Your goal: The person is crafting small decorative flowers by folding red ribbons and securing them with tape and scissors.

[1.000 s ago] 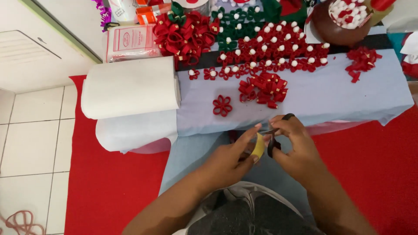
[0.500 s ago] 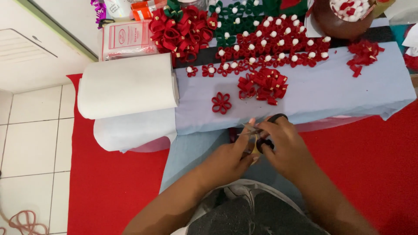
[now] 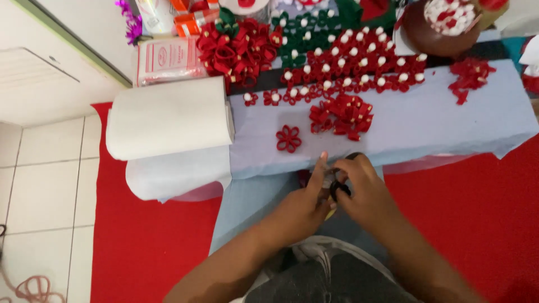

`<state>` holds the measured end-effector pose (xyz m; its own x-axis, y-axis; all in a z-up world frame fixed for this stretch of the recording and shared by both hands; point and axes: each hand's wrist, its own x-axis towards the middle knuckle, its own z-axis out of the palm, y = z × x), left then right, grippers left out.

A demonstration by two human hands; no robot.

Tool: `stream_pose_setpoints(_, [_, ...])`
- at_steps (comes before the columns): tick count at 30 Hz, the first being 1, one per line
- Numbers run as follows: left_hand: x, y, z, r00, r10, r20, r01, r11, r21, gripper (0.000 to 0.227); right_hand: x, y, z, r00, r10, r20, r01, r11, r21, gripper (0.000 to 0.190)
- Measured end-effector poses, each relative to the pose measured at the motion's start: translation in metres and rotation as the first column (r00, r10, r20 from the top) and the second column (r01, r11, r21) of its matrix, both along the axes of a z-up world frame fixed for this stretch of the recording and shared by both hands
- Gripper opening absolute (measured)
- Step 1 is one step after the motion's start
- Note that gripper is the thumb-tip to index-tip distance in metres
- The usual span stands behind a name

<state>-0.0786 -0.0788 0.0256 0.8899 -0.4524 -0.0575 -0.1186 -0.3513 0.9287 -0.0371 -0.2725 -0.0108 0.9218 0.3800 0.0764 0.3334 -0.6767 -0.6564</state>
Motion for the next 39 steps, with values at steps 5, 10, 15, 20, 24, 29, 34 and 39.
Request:
stream_pose_setpoints(5, [-0.003, 0.0, -0.004, 1.0, 0.014, 0.005, -0.014, 0.999, 0.028, 0.082, -0.002, 0.008, 0.003, 0.997, -0.031, -0.066, 0.034, 0.998, 0.045, 0.044])
stream_pose_setpoints(10, [-0.004, 0.001, 0.013, 0.997, 0.016, -0.075, -0.013, 0.999, 0.044, 0.08, 0.006, 0.006, -0.004, 0.978, -0.105, -0.18, 0.126, 0.986, 0.11, 0.04])
stream_pose_setpoints(15, [-0.003, -0.001, 0.013, 0.993, 0.046, -0.11, -0.04, 0.998, 0.056, 0.078, 0.005, 0.012, 0.001, 0.974, -0.138, -0.177, 0.167, 0.972, 0.162, 0.034])
stream_pose_setpoints(20, [-0.001, -0.002, 0.009, 0.985, 0.066, -0.159, -0.053, 0.995, 0.088, 0.079, 0.0, 0.016, 0.003, 0.964, -0.163, -0.211, 0.205, 0.959, 0.194, 0.039])
stream_pose_setpoints(24, [0.002, -0.001, 0.01, 0.972, 0.112, -0.207, -0.101, 0.993, 0.061, 0.082, -0.002, 0.02, 0.014, 0.955, -0.169, -0.244, 0.226, 0.946, 0.231, 0.039])
stream_pose_setpoints(29, [0.008, 0.002, -0.019, 0.93, 0.172, -0.324, -0.202, 0.977, -0.063, 0.08, 0.001, 0.017, 0.022, 0.952, -0.136, -0.275, 0.212, 0.939, 0.271, 0.038])
stream_pose_setpoints(34, [0.009, -0.006, -0.042, 0.869, 0.128, -0.478, -0.324, 0.877, -0.355, 0.064, 0.018, 0.002, 0.033, 0.986, -0.061, -0.157, 0.099, 0.965, 0.243, 0.04])
stream_pose_setpoints(39, [0.008, -0.005, -0.025, 0.816, -0.068, -0.574, -0.336, 0.753, -0.566, 0.061, 0.037, -0.001, 0.055, 0.953, 0.07, -0.295, 0.042, 0.934, 0.355, 0.051])
